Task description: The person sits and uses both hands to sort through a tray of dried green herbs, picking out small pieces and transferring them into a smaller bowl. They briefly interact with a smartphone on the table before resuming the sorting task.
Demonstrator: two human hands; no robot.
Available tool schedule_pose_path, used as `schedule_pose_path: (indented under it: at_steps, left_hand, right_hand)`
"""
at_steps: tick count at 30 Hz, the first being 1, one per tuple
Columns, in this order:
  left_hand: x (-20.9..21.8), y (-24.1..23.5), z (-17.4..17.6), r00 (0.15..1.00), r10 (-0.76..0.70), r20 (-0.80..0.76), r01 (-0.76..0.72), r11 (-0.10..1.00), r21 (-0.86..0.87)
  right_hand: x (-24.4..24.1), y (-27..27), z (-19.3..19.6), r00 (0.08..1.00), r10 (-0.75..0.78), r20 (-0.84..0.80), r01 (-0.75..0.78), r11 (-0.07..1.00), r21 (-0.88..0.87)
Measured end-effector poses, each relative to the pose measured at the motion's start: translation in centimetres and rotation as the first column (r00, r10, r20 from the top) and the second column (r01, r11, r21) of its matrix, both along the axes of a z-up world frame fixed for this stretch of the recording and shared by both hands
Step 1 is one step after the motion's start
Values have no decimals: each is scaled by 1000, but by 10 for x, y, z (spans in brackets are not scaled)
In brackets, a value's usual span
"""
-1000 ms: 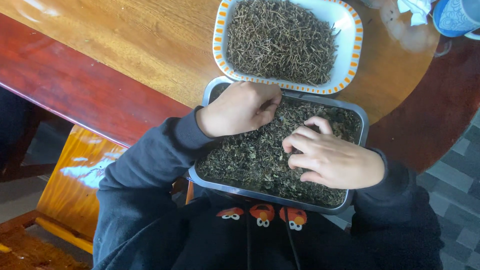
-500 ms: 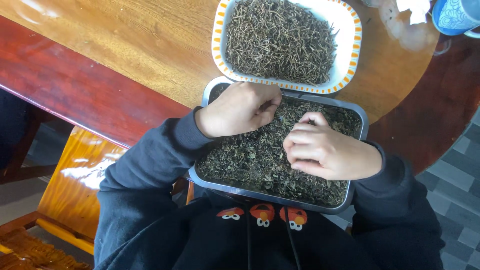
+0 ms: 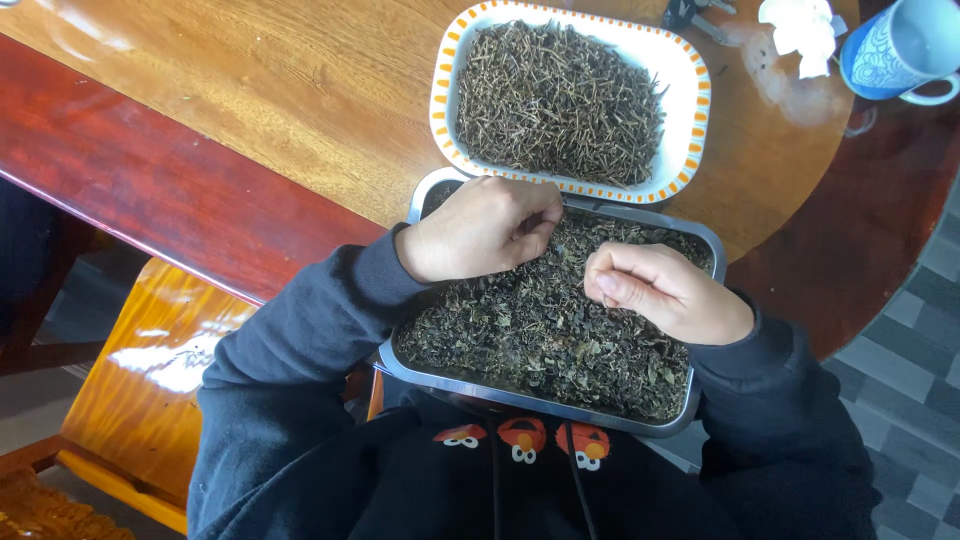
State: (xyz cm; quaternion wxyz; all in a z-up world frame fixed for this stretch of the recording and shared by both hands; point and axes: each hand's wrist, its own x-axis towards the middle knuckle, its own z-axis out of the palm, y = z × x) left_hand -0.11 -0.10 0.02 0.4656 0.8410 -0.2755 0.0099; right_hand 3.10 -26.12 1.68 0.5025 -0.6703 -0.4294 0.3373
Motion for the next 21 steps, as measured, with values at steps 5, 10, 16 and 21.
schedule_pose_path:
  at_steps: [5, 10, 16, 21]
  left_hand:
    - [22, 9, 2, 979, 129, 157, -115, 989, -98]
    - [27, 11, -4, 870, 378, 317, -395, 919, -11]
    - [-9, -12, 36, 999, -31, -9, 30, 993, -111]
    - [-8, -20, 0, 897, -333, -290, 178, 874, -452]
  right_hand:
    - [-1, 3, -9, 998, -57, -21, 57, 998, 17]
    - [-3, 6, -6, 993, -114, -26, 113, 993, -26]
    - [-4, 3, -20, 870, -372, 324, 340, 928, 154]
    - [-9, 19, -11, 663, -448, 600, 306, 893, 329]
